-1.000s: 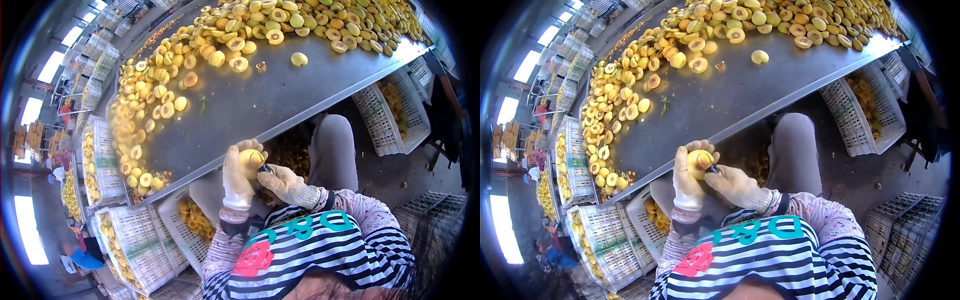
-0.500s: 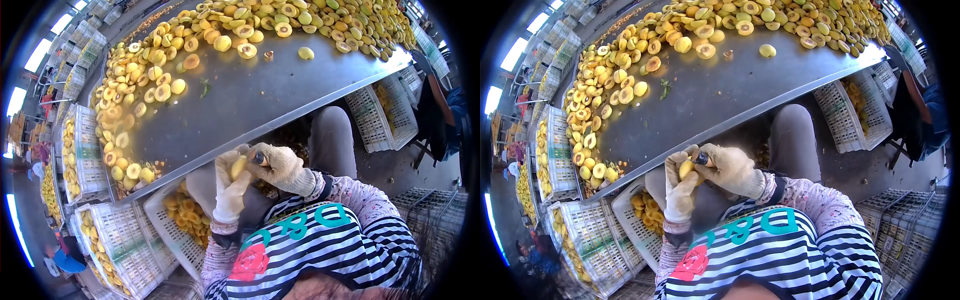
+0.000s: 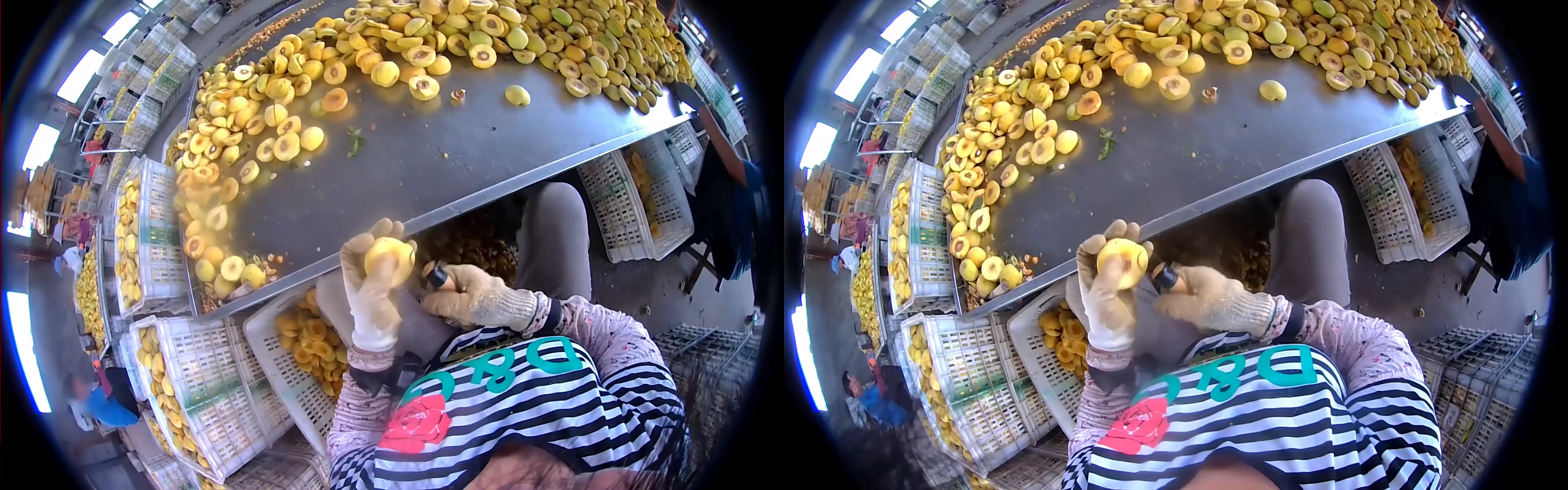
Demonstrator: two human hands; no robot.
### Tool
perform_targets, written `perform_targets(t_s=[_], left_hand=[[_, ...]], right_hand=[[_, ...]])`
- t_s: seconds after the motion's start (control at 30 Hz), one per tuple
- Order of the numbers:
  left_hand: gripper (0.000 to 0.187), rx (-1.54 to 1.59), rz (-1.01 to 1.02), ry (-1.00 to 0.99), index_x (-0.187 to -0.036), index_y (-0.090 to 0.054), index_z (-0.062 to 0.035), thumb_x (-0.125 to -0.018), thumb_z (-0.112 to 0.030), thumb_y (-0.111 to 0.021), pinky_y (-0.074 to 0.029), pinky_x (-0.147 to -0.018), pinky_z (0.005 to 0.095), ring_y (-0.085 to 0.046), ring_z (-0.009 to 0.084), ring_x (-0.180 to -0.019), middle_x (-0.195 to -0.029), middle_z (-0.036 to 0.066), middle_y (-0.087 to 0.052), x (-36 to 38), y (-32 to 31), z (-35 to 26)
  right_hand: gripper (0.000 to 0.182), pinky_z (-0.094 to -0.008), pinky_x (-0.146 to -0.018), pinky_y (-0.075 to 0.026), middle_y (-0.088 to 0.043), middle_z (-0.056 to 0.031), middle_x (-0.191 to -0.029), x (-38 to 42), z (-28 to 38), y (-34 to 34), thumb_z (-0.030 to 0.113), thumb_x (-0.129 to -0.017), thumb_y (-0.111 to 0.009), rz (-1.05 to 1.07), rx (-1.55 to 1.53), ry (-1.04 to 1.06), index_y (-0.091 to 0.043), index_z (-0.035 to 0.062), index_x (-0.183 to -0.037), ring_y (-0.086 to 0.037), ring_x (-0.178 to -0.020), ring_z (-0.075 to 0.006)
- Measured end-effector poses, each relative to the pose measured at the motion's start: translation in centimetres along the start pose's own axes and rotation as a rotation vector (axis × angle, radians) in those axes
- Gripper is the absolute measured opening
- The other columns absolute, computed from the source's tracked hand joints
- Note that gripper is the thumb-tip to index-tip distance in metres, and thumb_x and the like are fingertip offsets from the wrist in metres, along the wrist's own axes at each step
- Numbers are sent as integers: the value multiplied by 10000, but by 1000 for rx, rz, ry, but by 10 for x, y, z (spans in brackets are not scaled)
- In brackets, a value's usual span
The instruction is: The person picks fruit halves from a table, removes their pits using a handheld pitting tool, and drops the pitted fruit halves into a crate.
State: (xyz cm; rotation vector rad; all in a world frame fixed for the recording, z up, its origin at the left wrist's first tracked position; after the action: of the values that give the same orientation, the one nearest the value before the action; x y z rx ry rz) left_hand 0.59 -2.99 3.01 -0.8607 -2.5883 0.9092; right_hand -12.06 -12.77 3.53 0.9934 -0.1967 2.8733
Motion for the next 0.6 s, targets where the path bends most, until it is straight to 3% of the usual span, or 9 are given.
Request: perform_targets(t_s=[0.03, 0.17, 0.2, 0.33, 0.43, 0.53, 0.6], left_hand=[[191, 97, -31, 85, -1188, -556, -91, -998, -87, -549, -508, -1038, 506, -557, 329, -1275, -1304, 163, -598, 0, -1, 0], [186, 237, -95, 252, -1155, -601, -94, -1031, -214, -532, -491, -1051, 517, -556, 356, -1276, -1280, 173, -623, -1, 1, 20], [204, 294, -108, 273, -1154, -621, -94, -1023, -231, -548, -477, -1062, 533, -556, 349, -1277, -1285, 167, -623, 1, -2, 24], [281, 296, -20, 373, -1177, -622, -84, -1024, -306, -544, -469, -1068, 538, -560, 323, -1270, -1297, 137, -618, 4, -26, 23], [275, 201, -78, 326, -1172, -608, -76, -1033, -301, -531, -475, -1063, 538, -572, 325, -1243, -1262, 132, -619, 2, -19, 34], [234, 101, -108, 210, -1148, -592, -82, -1042, -278, -523, -483, -1061, 530, -591, 303, -1204, -1207, 112, -621, -1, -32, 35], [224, 57, -103, 108, -1159, -583, -86, -1045, -268, -520, -486, -1062, 523, -596, 281, -1190, -1217, 109, -616, -5, -38, 36]], right_hand=[[328, -294, -753, -531, -683, -63, -860, -1, -10, 6, 313, -927, -709, -15, -182, 82, -648, 49, -1111, -640, -803, -133], [351, -298, -727, -527, -667, -68, -892, 6, 5, 14, 306, -951, -694, -395, -53, 541, -637, 36, -1168, -626, -788, -126], [397, -295, -736, -517, -659, -63, -886, 6, 6, 19, 366, -970, -672, -420, -10, 574, -631, 32, -1182, -616, -802, -123], [495, -297, -745, -519, -661, -63, -881, 8, -9, 11, 475, -987, -620, -65, -133, 84, -625, 31, -1206, -619, -804, -144], [537, -339, -775, -530, -700, -113, -941, 8, -9, 15, 519, -989, -581, -147, 57, -11, -644, 26, -1193, -669, -855, -208], [544, -360, -790, -534, -718, -145, -983, -1, -13, 11, 523, -986, -574, -220, 63, 253, -653, 22, -1181, -692, -891, -249], [533, -363, -794, -534, -722, -149, -983, 0, -4, 15, 514, -983, -579, -219, 19, 180, -653, 23, -1179, -696, -893, -260]])
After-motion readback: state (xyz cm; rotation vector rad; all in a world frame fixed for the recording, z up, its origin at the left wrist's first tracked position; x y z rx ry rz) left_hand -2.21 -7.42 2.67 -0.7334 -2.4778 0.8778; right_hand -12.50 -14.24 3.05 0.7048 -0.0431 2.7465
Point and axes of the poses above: each hand's wrist, its own x-axis away from the middle knuckle, its own y-axis out of the back of the hand, z = x × y, the point moved 4 cm from there along -x, towards the middle knuckle
